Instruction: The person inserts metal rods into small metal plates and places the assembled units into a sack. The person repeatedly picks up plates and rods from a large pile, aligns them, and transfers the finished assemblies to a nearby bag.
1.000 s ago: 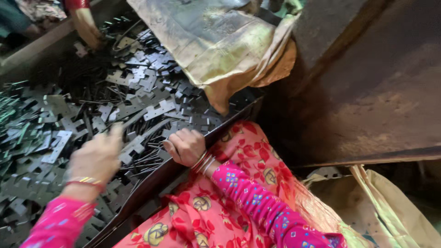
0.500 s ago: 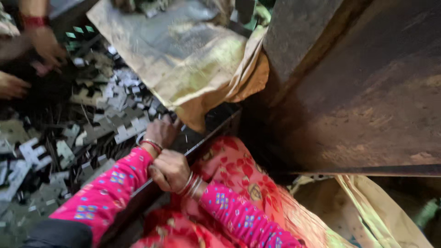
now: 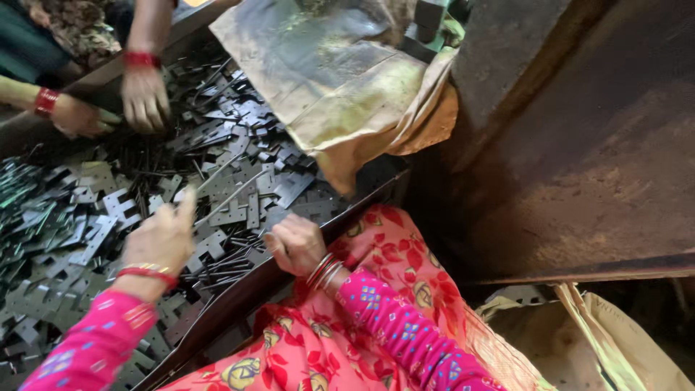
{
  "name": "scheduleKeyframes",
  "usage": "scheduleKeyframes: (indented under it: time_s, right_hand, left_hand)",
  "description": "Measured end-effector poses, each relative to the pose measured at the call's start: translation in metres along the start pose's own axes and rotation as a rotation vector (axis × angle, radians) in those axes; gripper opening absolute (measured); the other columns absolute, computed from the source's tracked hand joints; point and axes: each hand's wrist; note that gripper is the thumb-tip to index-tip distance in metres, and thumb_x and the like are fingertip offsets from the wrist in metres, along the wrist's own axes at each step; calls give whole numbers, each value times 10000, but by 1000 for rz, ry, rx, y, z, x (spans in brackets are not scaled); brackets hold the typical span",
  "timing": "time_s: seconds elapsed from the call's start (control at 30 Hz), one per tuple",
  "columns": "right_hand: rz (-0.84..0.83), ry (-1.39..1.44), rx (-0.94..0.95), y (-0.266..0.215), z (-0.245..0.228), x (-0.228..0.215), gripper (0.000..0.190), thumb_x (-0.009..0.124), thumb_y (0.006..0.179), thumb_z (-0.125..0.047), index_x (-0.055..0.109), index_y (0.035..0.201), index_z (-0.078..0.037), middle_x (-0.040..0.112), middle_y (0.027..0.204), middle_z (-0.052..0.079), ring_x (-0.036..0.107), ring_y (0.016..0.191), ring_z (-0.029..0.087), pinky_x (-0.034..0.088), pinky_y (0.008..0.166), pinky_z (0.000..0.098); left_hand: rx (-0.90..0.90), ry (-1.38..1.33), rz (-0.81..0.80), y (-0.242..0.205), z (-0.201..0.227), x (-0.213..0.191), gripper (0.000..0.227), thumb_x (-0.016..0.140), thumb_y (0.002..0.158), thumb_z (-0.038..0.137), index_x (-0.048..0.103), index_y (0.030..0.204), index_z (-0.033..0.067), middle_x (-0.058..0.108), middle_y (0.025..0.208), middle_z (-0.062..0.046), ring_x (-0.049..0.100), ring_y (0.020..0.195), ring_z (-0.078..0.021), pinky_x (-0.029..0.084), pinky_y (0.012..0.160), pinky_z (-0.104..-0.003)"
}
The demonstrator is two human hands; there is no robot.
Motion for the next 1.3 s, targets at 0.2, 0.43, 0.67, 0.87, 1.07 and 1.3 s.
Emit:
scheduleKeyframes:
  time_s: [0.2, 0.43, 0.67, 0.87, 1.07, 1.3]
  right_hand:
    - [65, 115, 74, -2, -9, -10, 269, 546, 1020, -103, 507, 766, -22, 499, 721, 147, 532, 676, 350, 422, 623, 449]
    - [32, 15, 60, 0, -8, -11, 255, 525, 1032, -126, 559, 799, -28, 543, 747, 162, 562, 701, 368, 447, 630, 462]
    - [-4, -38, 114, -7, -4, -9, 313, 528, 1036, -130, 474, 746, -24, 476, 706, 170, 520, 676, 383, 402, 628, 477]
    - [35, -43, 113, -9, -2, -5, 324, 518, 1042, -149, 466, 747, -26, 466, 711, 164, 521, 670, 368, 406, 620, 458]
    - [39, -91, 70, -6, 4, 5, 325, 520, 1040, -146, 473, 743, -25, 481, 707, 161, 534, 652, 360, 406, 601, 458]
    - [15, -174, 51, -6, 6, 2, 243, 535, 1016, -122, 531, 806, 0, 517, 760, 184, 551, 681, 381, 426, 608, 462]
  left_hand:
    - [508, -245, 83, 67, 122, 31, 765, 632, 734, 133, 441, 1461, 277, 646, 1020, -123, 711, 865, -340, 598, 655, -463]
    - [372, 104, -64, 85, 189, 80, 717, 523, 987, 212, 225, 1623, 353, 597, 989, -64, 662, 784, -233, 533, 572, -375]
    - [354, 94, 140, 13, 94, 43, 754, 519, 815, 447, 384, 1546, 319, 607, 902, -60, 636, 709, -241, 500, 557, -382]
    - [266, 174, 225, -25, 32, 13, 615, 539, 940, 154, 462, 1524, 331, 587, 846, -27, 624, 723, -217, 486, 557, -349]
    - [46, -272, 154, -39, 0, 18, 703, 598, 848, 75, 496, 1523, 243, 630, 872, -148, 689, 713, -343, 569, 627, -487]
    - [-346, -820, 134, -50, -34, 23, 544, 665, 981, 414, 535, 1393, 83, 697, 1066, -284, 667, 975, -493, 528, 837, -583]
Point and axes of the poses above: each hand's wrist, its own y-axis towards the middle knuckle, its own x-axis out of the palm, z = x × y
